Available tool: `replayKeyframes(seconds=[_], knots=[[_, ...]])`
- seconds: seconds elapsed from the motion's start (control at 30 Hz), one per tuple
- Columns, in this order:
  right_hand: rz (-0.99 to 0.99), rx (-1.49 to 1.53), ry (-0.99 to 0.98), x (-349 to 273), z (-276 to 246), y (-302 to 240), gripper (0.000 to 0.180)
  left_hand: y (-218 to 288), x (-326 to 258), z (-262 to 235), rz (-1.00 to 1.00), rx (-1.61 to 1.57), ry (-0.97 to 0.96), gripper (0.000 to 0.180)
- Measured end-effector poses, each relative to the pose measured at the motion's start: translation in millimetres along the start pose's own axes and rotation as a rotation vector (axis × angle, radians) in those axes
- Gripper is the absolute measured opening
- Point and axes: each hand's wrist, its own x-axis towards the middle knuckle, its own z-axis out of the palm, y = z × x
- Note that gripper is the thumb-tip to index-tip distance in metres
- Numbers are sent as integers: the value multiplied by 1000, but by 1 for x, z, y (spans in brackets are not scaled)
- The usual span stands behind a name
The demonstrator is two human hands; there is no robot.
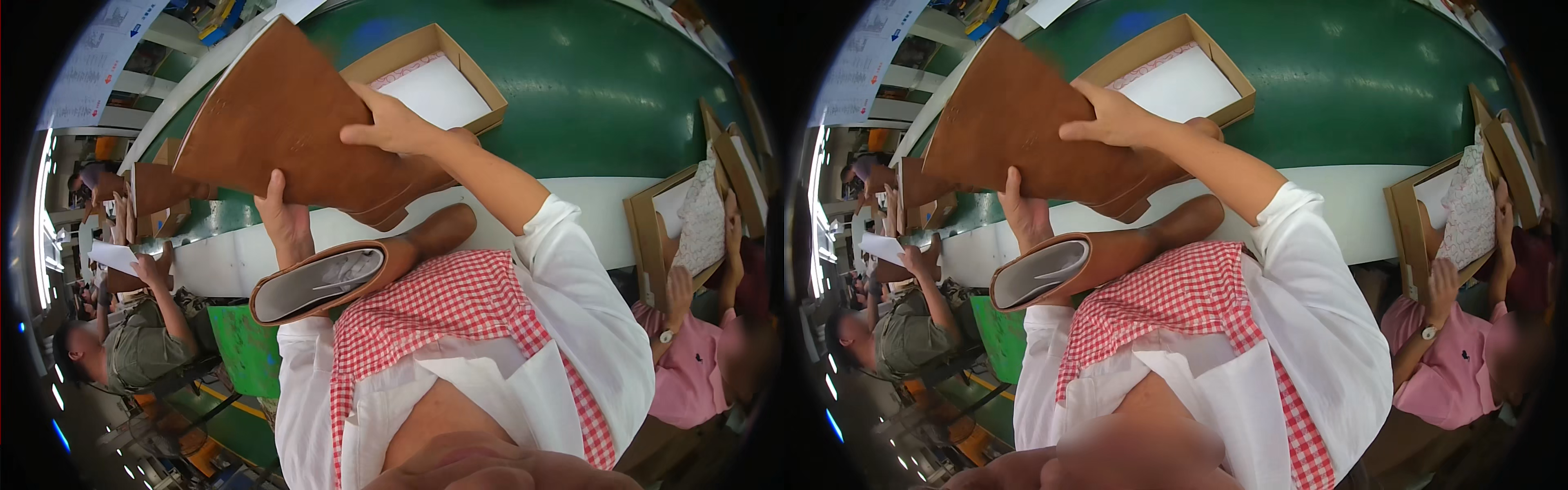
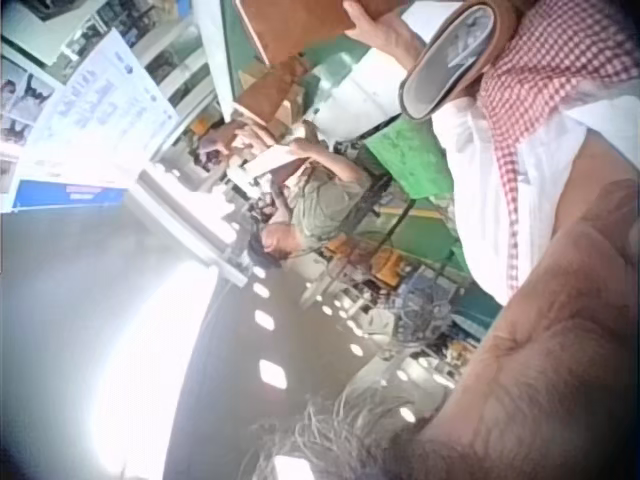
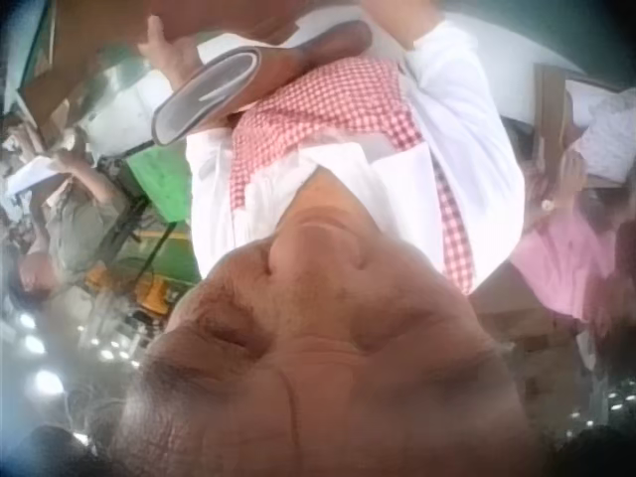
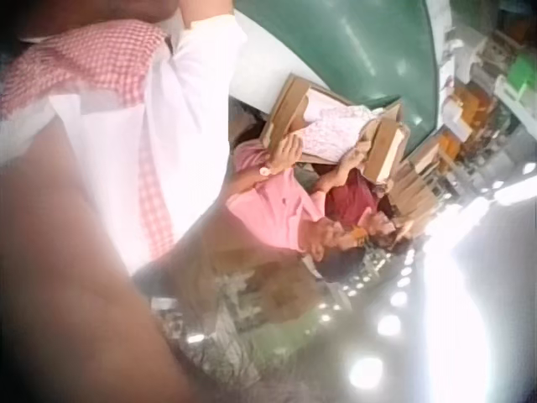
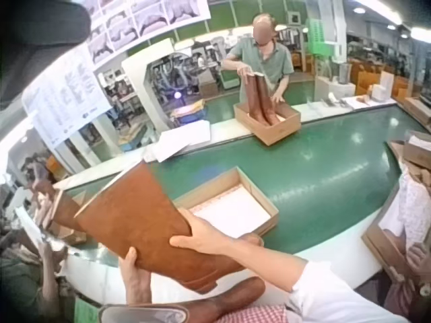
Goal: The person takes boots from a conveyor belt, places them into shoe boxes by hand, and pushes the boxes along the conveyor belt.
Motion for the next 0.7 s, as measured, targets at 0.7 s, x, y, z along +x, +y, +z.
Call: replayKeyframes(seconds=[0.7], knots=[[-60,-80,251,-13,4,44,58,16,55,7,96,113,-224,61]])
